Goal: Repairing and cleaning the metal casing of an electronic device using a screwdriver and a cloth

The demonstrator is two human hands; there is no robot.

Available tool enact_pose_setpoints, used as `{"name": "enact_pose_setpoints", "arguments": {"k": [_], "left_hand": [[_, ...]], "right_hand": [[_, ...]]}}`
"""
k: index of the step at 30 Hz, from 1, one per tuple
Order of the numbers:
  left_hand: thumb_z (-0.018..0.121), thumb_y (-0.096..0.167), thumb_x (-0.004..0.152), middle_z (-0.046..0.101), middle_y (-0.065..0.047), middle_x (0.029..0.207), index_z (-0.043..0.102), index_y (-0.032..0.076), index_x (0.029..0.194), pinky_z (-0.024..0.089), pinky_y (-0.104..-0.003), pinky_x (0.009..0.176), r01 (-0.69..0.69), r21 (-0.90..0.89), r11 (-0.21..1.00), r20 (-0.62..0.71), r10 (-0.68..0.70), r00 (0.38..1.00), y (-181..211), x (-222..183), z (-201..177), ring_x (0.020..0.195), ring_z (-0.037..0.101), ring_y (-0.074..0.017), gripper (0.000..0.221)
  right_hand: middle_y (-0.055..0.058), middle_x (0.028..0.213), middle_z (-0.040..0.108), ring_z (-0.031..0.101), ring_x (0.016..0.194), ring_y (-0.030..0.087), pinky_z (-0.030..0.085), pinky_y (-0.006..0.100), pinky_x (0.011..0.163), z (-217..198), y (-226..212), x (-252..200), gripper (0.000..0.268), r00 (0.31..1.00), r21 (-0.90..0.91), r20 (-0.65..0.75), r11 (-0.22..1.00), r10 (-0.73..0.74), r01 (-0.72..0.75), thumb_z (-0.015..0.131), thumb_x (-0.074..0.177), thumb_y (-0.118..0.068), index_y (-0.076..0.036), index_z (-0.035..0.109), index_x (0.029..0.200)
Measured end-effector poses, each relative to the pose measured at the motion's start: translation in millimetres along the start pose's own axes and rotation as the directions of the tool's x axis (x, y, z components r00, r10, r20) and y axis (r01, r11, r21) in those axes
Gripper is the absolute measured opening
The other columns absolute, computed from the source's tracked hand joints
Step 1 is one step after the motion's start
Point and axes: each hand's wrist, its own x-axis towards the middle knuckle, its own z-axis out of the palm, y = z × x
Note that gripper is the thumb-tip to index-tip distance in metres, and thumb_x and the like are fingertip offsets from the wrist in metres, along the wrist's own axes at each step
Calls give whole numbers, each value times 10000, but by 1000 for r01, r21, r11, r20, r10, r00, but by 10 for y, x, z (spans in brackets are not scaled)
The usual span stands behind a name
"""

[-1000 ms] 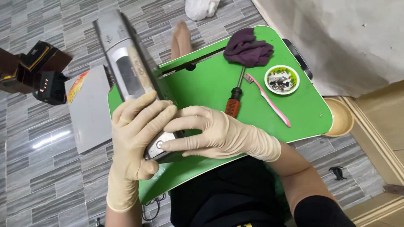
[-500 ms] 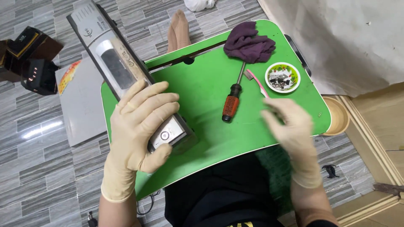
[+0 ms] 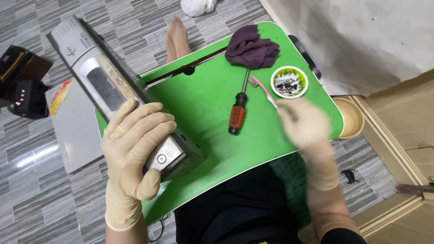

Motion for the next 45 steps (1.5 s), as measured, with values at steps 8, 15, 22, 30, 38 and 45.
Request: {"name": "enact_pose_setpoints", "arguments": {"k": [8,15,22,30,38,45], "left_hand": [[230,469,884,725,-129,1041,719,11,1017,347,-540,1148,36,4,999,-7,-36,999,5,-14,17,1144,662,-358,683],[145,534,945,720,-123,1036,719,9,987,330,-534,1173,64,19,998,-16,-63,998,55,9,19,1129,659,-339,779],[172,463,923,723,-141,1024,714,-6,979,316,-529,1143,67,47,997,-29,-66,997,40,26,21,1102,661,-346,719],[261,435,889,711,-137,1044,700,-2,1024,276,-544,1149,-31,-51,998,-50,29,998,-98,-67,-8,1107,652,-347,634],[298,433,840,706,-120,1053,697,13,1026,247,-545,1179,-4,-65,998,-50,1,999,-67,-101,-45,1137,641,-334,608],[378,464,776,698,-109,1087,666,26,1103,239,-550,1180,43,-50,998,22,-42,999,7,-34,-81,1172,631,-334,618]], "right_hand": [[80,936,714,674,776,293,541,410,719,-263,582,726,146,946,-173,305,983,112,-60,699,871,-201,-121,792,949],[72,756,733,657,611,227,534,367,641,-63,622,997,129,869,-156,485,987,97,-23,757,776,-169,-141,813,889],[36,802,747,696,713,247,554,392,746,207,708,1047,185,817,-212,576,962,-22,175,740,799,-323,-188,799,912],[35,731,726,696,664,269,559,366,672,280,795,941,195,859,-401,512,893,34,204,653,885,-369,-203,740,829],[80,764,724,665,588,265,518,379,569,43,714,798,196,891,-113,425,986,158,-120,685,933,-215,-49,748,1017],[108,793,673,577,634,148,455,250,550,-162,482,797,183,928,379,347,885,135,-271,724,915,-19,32,725,1091]]}}
